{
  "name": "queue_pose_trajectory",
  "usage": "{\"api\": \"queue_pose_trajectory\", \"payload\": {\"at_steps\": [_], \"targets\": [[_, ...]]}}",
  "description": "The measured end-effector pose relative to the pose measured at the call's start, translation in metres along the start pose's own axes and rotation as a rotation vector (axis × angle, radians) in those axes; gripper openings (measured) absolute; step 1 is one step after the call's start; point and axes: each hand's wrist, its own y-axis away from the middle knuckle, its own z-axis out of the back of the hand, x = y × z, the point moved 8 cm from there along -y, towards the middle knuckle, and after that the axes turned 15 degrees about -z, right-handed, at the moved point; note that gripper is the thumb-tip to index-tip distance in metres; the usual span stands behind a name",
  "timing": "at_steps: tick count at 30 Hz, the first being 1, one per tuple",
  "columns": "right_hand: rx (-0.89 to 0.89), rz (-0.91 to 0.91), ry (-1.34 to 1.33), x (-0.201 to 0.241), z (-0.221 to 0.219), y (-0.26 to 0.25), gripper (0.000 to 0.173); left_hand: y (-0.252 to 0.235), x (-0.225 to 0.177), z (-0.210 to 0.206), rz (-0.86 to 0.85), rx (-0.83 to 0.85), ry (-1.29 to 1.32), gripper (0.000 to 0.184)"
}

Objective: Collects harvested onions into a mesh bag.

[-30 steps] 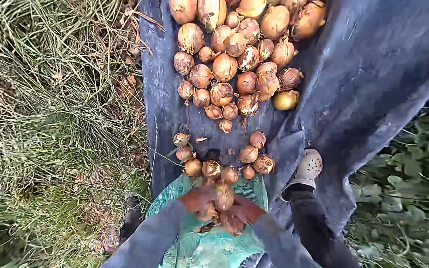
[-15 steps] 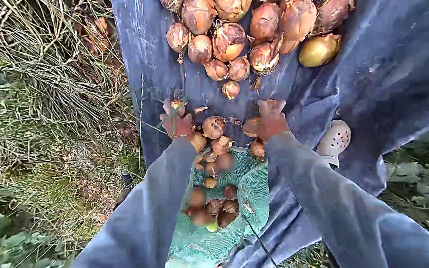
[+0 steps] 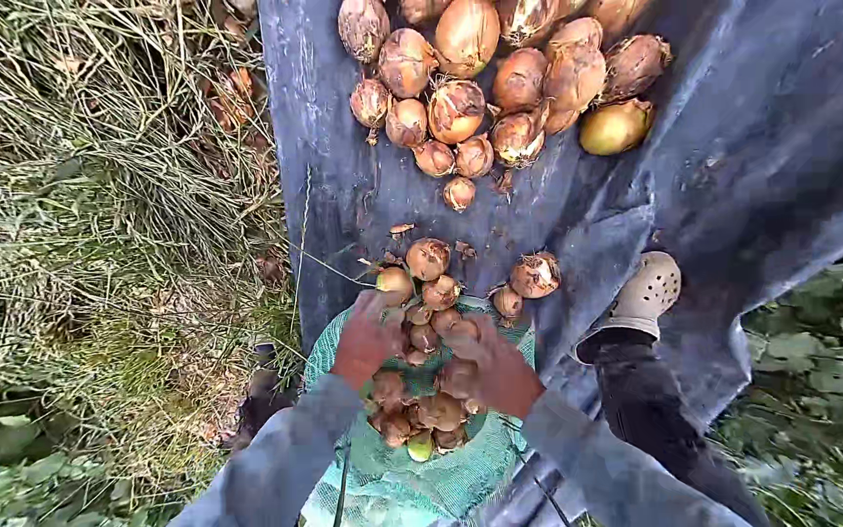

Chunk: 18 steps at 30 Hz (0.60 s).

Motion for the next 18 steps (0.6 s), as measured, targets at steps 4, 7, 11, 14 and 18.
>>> {"api": "queue_pose_trajectory", "payload": {"at_steps": [4, 7, 11, 14, 18], "targets": [[-0.080, -0.073, -0.048, 0.016, 0.004, -0.026, 0.076, -0.040, 0.054, -0.005, 0.358, -0.189, 0.076, 0.069], [-0.166, -0.191, -0.011, 0.045, 0.013, -0.091, 0.097, -0.060, 0.068, -0.031, 0.490, -0.109, 0.002, 0.091], [-0.097, -0.332, -0.010, 0.053, 0.001, -0.128, 0.100, -0.064, 0.062, -0.045, 0.401, -0.177, 0.002, 0.094], [-0.109, -0.276, -0.116, 0.034, -0.007, -0.083, 0.103, -0.018, 0.040, -0.053, 0.199, -0.192, 0.030, 0.093], [0.256, -0.238, -0.054, -0.036, -0.081, 0.032, 0.089, 0.095, 0.041, -0.113, 0.048, 0.429, -0.068, 0.074]]}}
